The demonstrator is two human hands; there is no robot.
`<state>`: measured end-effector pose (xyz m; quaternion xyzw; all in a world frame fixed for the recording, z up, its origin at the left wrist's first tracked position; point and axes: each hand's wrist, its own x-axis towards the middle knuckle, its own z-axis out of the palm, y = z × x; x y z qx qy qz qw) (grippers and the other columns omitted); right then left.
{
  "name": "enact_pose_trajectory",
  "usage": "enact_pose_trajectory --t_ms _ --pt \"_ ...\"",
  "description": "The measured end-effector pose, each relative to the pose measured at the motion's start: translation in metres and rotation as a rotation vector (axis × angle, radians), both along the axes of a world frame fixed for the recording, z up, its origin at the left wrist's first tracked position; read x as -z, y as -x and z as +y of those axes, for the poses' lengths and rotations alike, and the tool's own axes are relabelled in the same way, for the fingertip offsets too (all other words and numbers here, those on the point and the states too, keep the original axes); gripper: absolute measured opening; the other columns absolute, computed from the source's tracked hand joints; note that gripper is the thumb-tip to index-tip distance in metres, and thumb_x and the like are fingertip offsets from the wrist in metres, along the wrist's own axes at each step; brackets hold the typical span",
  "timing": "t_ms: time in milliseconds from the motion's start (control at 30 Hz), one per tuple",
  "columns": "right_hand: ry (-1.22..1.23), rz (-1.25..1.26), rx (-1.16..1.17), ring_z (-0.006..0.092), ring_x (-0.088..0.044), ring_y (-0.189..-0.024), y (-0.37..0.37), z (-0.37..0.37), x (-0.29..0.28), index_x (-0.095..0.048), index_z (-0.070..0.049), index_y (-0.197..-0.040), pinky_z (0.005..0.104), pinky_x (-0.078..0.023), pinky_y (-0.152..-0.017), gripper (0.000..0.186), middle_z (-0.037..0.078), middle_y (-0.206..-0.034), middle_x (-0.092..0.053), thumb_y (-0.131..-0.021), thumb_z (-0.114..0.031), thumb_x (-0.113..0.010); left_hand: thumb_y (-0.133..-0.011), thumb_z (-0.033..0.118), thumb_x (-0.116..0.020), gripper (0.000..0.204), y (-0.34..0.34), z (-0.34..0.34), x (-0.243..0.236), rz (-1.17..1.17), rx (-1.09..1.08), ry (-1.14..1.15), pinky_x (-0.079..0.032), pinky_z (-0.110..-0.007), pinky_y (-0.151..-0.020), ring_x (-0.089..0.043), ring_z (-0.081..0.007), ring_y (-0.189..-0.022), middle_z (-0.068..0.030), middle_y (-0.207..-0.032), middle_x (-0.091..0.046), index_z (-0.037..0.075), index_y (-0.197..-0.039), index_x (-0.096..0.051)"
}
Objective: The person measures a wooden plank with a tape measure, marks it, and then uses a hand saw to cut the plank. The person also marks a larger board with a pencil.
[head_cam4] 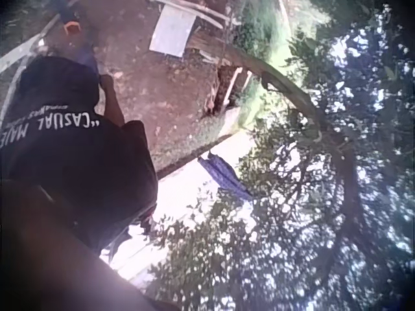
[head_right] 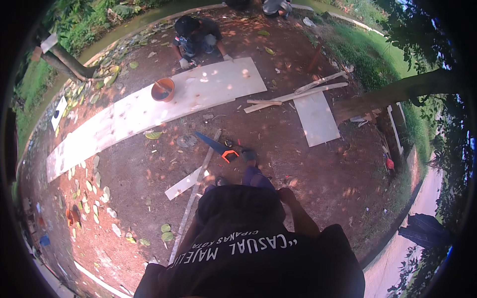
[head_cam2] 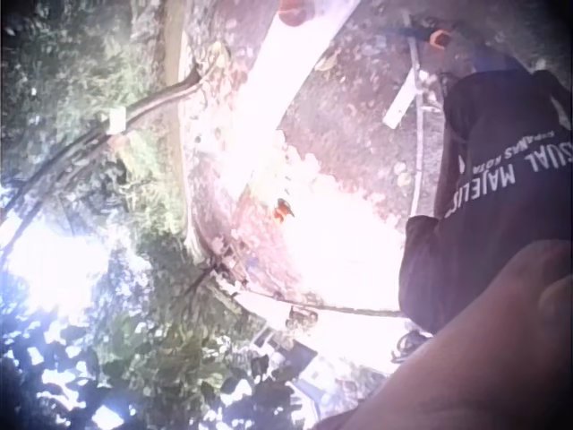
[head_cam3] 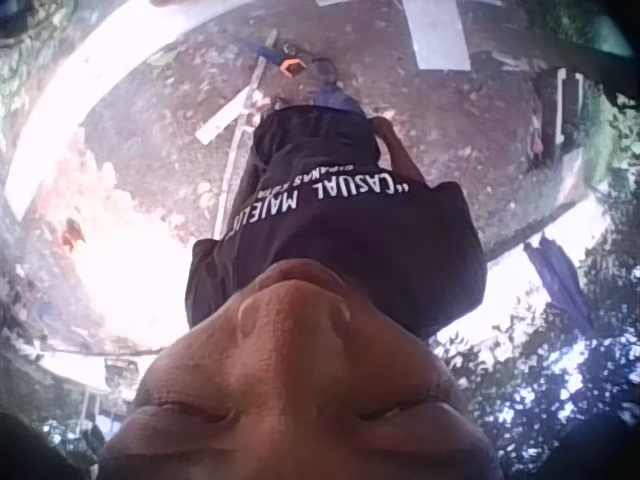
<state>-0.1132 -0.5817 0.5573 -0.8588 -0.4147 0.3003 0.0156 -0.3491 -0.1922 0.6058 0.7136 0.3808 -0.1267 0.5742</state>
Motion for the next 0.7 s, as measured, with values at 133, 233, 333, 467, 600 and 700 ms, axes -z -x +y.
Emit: enact_pose_trajectory --t_ms 133,233,333,467,600,700 --pt "0.013 0.063 -0.031 0.0374 -0.07 -0.091 -0.013 0.018 -0.023 -0.074 -0.01 -0.091 0.0491 -0.055 -0.079 0.027 0.018 -0.09 -0.071 -0.093 -0.029 -0.055 -0.085 0.033 -0.07 0.036 -0.026 -0.005 0.016 -0.003 0.01 -0.021 -0.054 -0.043 -0.073 -0.071 -0.0329 -0.087 -0.0156 -0.093 -0.074 0.003 -0.105 -0.073" --pt "-0.125 0.101 0.223 0.037 -0.069 -0.095 -0.023 0.028 -0.027 -0.073 -0.005 -0.093 0.0467 -0.053 -0.086 0.035 0.019 -0.095 -0.072 -0.091 -0.035 -0.056 -0.085 0.036 -0.071 0.037 -0.031 -0.006 0.035 0.014 -0.006 -0.052 -0.053 -0.043 -0.074 -0.07 -0.0336 -0.088 -0.0158 -0.094 -0.074 0.004 -0.104 -0.074" --pt "-0.135 0.184 0.797 0.0359 -0.063 -0.115 -0.02 0.05 -0.069 -0.067 0.0 -0.117 0.0437 -0.049 -0.1 0.045 0.022 -0.117 -0.067 -0.091 -0.036 -0.062 -0.085 0.038 -0.071 0.038 -0.036 -0.014 0.068 0.08 0.035 -0.059 -0.053 -0.044 -0.074 -0.07 -0.0343 -0.089 -0.016 -0.095 -0.074 0.004 -0.103 -0.074" --pt "-0.248 0.007 0.721 0.0417 -0.041 -0.14 -0.025 0.086 -0.057 -0.043 0.002 -0.147 0.0475 -0.039 -0.113 0.072 0.031 -0.148 -0.043 -0.091 -0.035 -0.068 -0.085 0.041 -0.072 0.04 -0.015 -0.008 0.115 0.213 0.039 -0.021 -0.053 -0.044 -0.074 -0.07 -0.0352 -0.09 -0.0162 -0.097 -0.074 0.005 -0.102 -0.074" --pt "-0.149 0.209 0.506 0.0426 -0.038 -0.142 -0.013 0.145 -0.055 -0.045 0.003 -0.145 0.0459 -0.031 -0.119 0.075 0.029 -0.149 -0.044 -0.091 -0.044 -0.066 -0.087 0.041 -0.07 0.039 0.002 -0.008 0.109 0.171 -0.028 -0.061 -0.053 -0.044 -0.074 -0.069 -0.036 -0.089 -0.0174 -0.096 -0.073 0.005 -0.101 -0.074" --pt "0.139 0.543 -0.111 0.043 -0.039 -0.141 -0.05 0.161 -0.013 -0.048 -0.002 -0.145 0.0456 -0.032 -0.118 0.075 0.026 -0.148 -0.047 -0.09 -0.05 -0.064 -0.089 0.04 -0.068 0.037 -0.011 -0.014 0.08 0.091 -0.052 -0.112 -0.053 -0.044 -0.073 -0.069 -0.0365 -0.088 -0.0184 -0.094 -0.072 0.005 -0.1 -0.073"
